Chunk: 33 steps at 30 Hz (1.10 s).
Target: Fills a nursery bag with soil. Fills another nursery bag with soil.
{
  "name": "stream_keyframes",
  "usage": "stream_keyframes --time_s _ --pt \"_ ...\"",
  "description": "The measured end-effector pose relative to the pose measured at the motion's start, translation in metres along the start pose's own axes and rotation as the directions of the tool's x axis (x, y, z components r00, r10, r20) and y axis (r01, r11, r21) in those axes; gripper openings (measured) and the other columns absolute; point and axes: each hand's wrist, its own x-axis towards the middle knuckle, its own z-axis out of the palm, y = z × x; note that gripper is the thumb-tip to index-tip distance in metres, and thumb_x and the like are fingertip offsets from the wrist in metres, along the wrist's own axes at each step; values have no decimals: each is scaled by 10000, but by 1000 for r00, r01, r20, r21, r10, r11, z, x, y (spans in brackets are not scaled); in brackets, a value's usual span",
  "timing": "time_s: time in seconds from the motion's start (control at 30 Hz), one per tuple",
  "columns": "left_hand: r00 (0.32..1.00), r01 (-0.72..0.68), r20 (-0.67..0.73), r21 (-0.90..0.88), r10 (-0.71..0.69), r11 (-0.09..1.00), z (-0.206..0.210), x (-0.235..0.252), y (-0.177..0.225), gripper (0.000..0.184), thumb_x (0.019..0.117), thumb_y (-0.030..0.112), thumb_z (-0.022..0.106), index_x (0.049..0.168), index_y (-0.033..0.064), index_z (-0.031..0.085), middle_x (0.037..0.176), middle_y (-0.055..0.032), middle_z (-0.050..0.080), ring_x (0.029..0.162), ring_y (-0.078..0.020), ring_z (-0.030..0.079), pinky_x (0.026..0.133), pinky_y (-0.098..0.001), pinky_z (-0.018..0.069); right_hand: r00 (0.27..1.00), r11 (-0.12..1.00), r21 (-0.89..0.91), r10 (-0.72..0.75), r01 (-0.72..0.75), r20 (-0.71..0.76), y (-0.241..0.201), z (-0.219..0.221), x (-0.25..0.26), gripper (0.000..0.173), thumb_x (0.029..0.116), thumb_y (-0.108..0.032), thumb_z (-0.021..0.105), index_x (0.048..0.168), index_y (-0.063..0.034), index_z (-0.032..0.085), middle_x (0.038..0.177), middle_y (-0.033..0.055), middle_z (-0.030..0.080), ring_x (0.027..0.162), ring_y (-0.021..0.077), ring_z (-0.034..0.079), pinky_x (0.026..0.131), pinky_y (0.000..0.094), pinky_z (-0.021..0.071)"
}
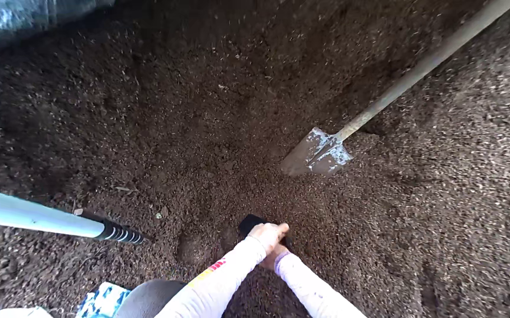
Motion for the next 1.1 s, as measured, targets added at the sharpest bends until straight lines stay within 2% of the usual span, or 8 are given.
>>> stream_keyframes --time_s 0.13,0.2,0.3,0.4,0.57,0.73,0.83,1.1 --pt "935 193 -272 -147 -227 970 -41 2 -19 360 1101 242 437 1393 95 587 1282 -207 683 1211 -394 655 1038 -606 496 756 934 178 -128 309 -642 51 -22 -7 421 1034 -343 577 1348 -77 667 1438 138 609 1389 273 530 1200 442 382" --pt "912 201 -333 -151 -241 968 -45 2 -29 342 1083 182 475 1393 64 557 1299 -228 659 1202 -396 653 1035 -586 502 544 736 486 190 472 -817 76 11 -14 377 1036 -185 498 1313 19 652 1372 167 640 1321 241 583 1148 387 449" --pt "911 165 -381 -20 -160 986 -36 2 -25 249 1044 38 480 1228 12 646 1360 -261 556 1149 -396 654 968 -520 551 670 -218 877 728 427 -146 99 87 -5 567 1139 -360 302 1468 83 435 1391 270 581 1231 308 618 1048 423 496" --pt "925 162 -353 31 -141 986 -28 1 -16 258 1030 -6 483 1101 33 729 1483 -215 502 1202 -373 643 977 -507 553 809 -774 561 513 293 287 108 142 28 817 1072 -630 194 1548 28 283 1483 305 461 1266 375 566 1014 470 492" --pt "913 207 -389 195 -118 959 -19 -6 -14 271 1027 123 550 1215 103 745 1534 -158 518 1219 -372 661 944 -533 577 834 -847 303 508 438 216 110 145 75 847 1041 -683 240 1622 -80 112 1658 248 205 1457 407 363 1098 581 409" --pt "915 395 -140 115 -379 911 -15 -25 -4 561 957 153 682 1497 222 548 1645 -190 338 1299 -413 594 1007 -559 544 845 -825 236 534 514 26 128 74 96 830 961 -811 194 1623 -311 224 1658 101 312 1497 333 346 1104 686 373" --pt "947 254 -170 -119 -271 960 -11 -32 -17 557 887 -61 603 1439 10 573 1619 -158 410 1455 -294 470 1194 -452 400 828 -804 196 549 561 -118 148 28 128 794 973 -786 135 1477 -249 432 1373 107 601 1223 287 593 913 595 527" --pt "960 231 -64 -362 -271 903 -45 6 -22 784 832 17 602 1584 100 397 1706 -41 251 1518 -164 362 1192 -403 392 800 -731 389 599 561 -28 133 0 76 588 1127 -439 128 1531 -54 314 1429 188 491 1233 259 537 975 493 482"
